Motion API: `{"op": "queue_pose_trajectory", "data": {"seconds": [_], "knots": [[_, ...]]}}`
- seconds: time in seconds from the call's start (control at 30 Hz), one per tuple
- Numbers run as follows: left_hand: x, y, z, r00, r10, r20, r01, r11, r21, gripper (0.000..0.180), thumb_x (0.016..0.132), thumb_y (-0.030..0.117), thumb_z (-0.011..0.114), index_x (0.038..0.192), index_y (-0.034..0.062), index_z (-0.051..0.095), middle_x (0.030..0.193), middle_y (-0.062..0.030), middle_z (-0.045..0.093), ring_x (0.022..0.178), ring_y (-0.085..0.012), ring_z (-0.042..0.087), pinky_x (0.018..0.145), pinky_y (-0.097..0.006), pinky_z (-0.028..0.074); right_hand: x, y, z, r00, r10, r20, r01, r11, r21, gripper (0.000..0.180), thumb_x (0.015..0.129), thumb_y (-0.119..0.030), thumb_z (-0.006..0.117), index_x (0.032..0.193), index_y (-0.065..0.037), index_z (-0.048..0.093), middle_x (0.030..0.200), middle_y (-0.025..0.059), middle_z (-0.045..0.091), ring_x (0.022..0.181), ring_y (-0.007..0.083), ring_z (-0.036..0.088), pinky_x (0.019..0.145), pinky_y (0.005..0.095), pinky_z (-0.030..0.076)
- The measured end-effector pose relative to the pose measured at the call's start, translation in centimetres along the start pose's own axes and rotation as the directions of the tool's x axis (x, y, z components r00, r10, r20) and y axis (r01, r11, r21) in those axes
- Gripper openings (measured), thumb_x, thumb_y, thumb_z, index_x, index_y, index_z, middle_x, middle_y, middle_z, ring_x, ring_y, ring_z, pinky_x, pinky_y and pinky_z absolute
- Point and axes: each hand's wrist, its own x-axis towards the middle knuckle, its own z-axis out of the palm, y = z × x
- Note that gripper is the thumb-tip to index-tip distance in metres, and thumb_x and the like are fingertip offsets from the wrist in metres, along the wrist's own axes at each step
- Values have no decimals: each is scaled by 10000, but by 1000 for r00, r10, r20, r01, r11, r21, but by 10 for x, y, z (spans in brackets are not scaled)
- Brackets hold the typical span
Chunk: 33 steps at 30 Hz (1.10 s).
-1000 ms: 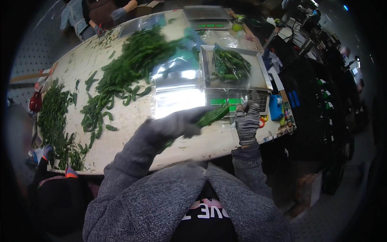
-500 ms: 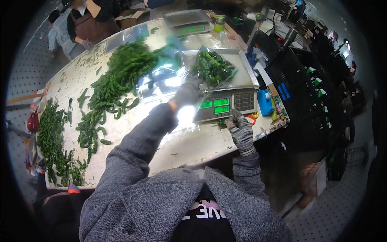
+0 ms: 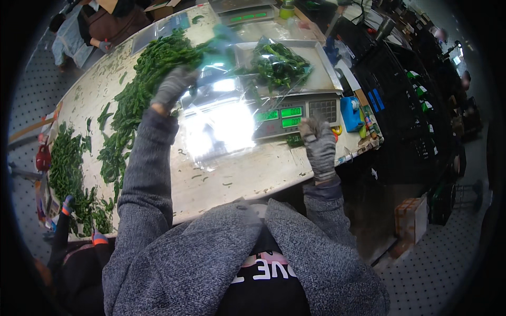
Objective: The person repeatedly scoops green chili peppers from a table, places them into clear plastic bags, weighs each bag on a digital scale, and then sets the sealed bags aside. The process is repeated continuously throughout the clip.
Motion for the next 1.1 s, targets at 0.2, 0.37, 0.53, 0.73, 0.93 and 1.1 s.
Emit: {"op": "queue_pose_trajectory", "data": {"seconds": [0.2, 0.37, 0.53, 0.73, 0.93, 1.1], "knots": [[61, -52, 33, 937, -30, 349, -117, 912, 393, 263, 773, 235, 596, 636, 10, 596, 530, -48, 556, 422, -118, 492, 422, -247, 413, 9, -18, 77, 974, -162, 160, 224, 570, -790, 486, 743, -285, 567, 1067, 46, 420, 698, 132, 527, 606, 232, 536, 575, 336, 463], [41, -80, 46, 922, 195, 335, -182, 981, -70, 269, 774, 276, 613, 704, 16, 593, 546, -16, 530, 464, -107, 490, 436, -243, 398, 16, 41, 17, 1000, 23, -15, -27, 804, -595, 210, 718, -194, 590, 761, -10, 496, 603, 115, 539, 582, 257, 553, 557, 356, 449], [-41, -80, 93, 923, 161, 350, 92, 790, -606, 247, 768, 246, 629, 790, 4, 585, 610, -31, 539, 525, -116, 510, 476, -225, 425, 18, 26, -33, 955, 297, -21, -161, 455, -876, 276, 714, -206, 573, 928, -35, 539, 763, 182, 597, 714, 338, 587, 658, 407, 471], [-57, -74, 104, 833, 343, 434, -76, 848, -524, 240, 750, 215, 637, 825, -7, 585, 642, -51, 567, 570, -128, 565, 513, -236, 469, -6, -19, -37, 995, -18, -101, -29, 892, -450, 192, 713, -118, 641, 871, -45, 560, 775, 95, 578, 658, 215, 568, 610, 312, 476], [-85, -47, 99, 863, 153, 481, 143, 840, -524, 196, 763, 181, 618, 797, -12, 603, 661, -66, 611, 557, -120, 583, 491, -219, 468, -18, -23, 46, 836, -307, 455, 499, 770, -397, 190, 721, -212, 640, 855, -80, 606, 811, 72, 575, 777, 202, 544, 743, 360, 429], [-91, -36, 100, 863, 128, 489, 79, 921, -381, 207, 773, 198, 610, 785, -8, 617, 666, -66, 614, 551, -115, 572, 498, -216, 466, -10, -34, 71, 793, 40, 608, 513, 495, -701, 243, 734, -327, 608, 881, -135, 633, 883, 59, 584, 909, 207, 525, 818, 376, 408]]}}
